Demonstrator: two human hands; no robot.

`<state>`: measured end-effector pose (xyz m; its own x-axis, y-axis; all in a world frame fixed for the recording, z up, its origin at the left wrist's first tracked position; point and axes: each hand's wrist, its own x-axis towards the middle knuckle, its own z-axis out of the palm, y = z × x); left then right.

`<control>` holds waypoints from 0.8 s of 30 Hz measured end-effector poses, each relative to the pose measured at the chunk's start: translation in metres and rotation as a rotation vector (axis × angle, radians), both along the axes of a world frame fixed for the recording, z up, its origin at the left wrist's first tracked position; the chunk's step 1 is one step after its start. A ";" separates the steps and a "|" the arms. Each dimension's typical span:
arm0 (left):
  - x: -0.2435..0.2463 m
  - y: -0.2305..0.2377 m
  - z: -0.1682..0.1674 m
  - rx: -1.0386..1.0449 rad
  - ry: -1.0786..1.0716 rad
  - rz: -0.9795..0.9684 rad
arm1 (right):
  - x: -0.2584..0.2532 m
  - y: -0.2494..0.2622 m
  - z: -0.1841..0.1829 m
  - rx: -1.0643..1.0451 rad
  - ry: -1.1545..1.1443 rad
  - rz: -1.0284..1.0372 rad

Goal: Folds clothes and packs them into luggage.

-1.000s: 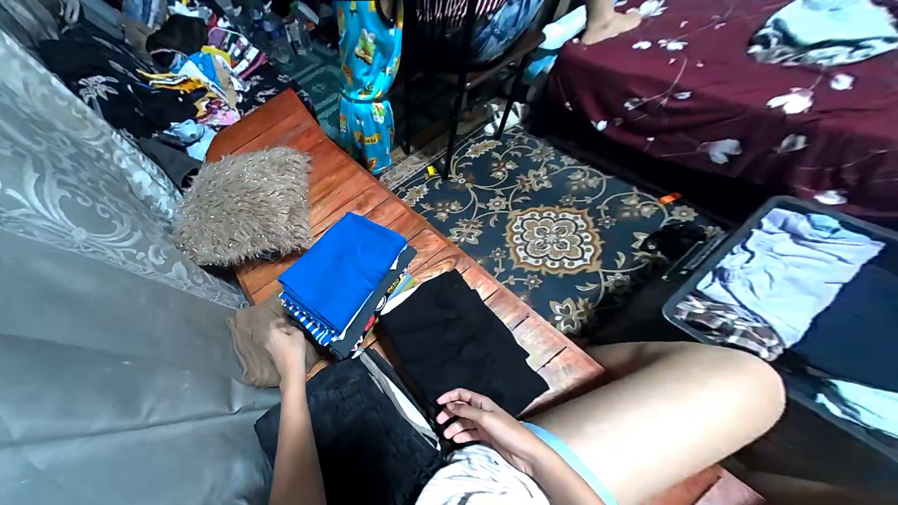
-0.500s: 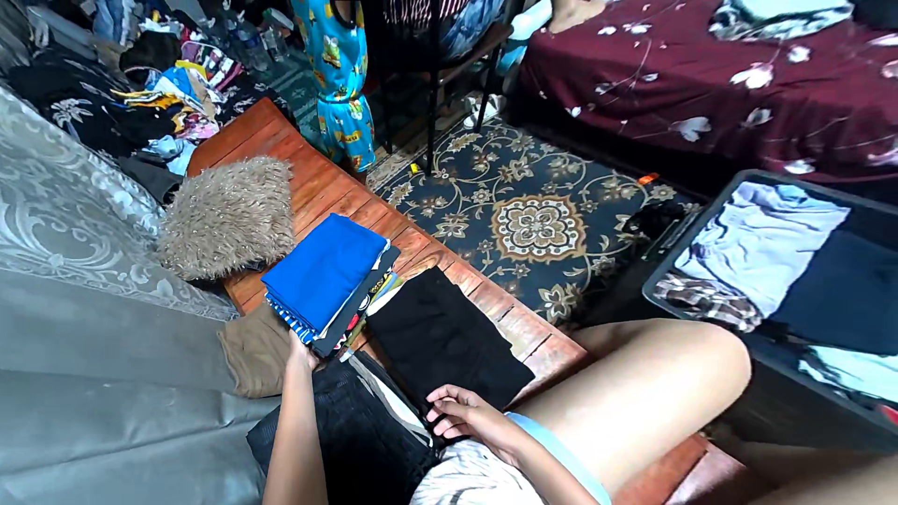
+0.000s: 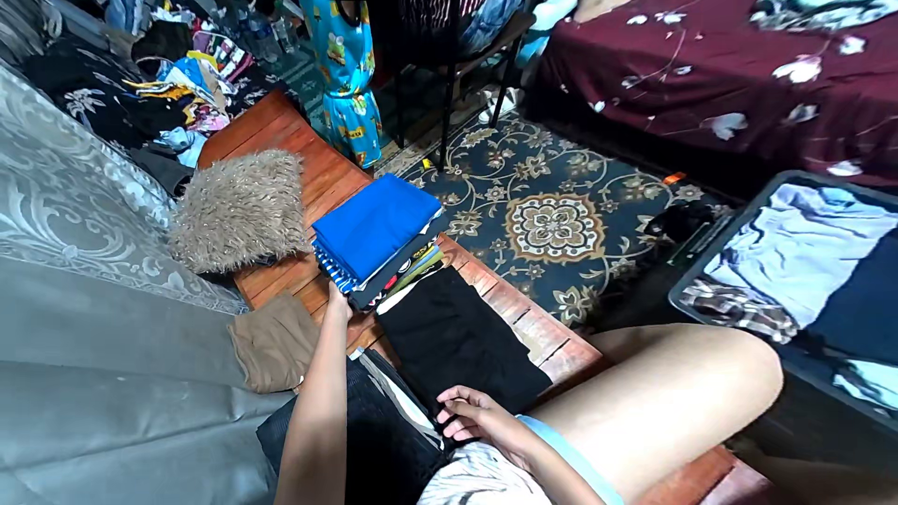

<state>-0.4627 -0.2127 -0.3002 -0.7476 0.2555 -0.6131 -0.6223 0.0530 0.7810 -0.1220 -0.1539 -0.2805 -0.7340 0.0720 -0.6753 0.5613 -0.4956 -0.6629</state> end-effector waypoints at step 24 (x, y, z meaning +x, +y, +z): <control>-0.007 -0.048 -0.002 -1.219 0.374 -0.504 | 0.008 -0.004 0.003 0.083 0.056 -0.044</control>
<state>-0.4699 -0.2604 -0.3024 -0.9041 -0.0044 -0.4273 -0.0956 0.9767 0.1921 -0.1144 -0.1581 -0.2776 -0.7656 0.1592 -0.6234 0.5009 -0.4606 -0.7328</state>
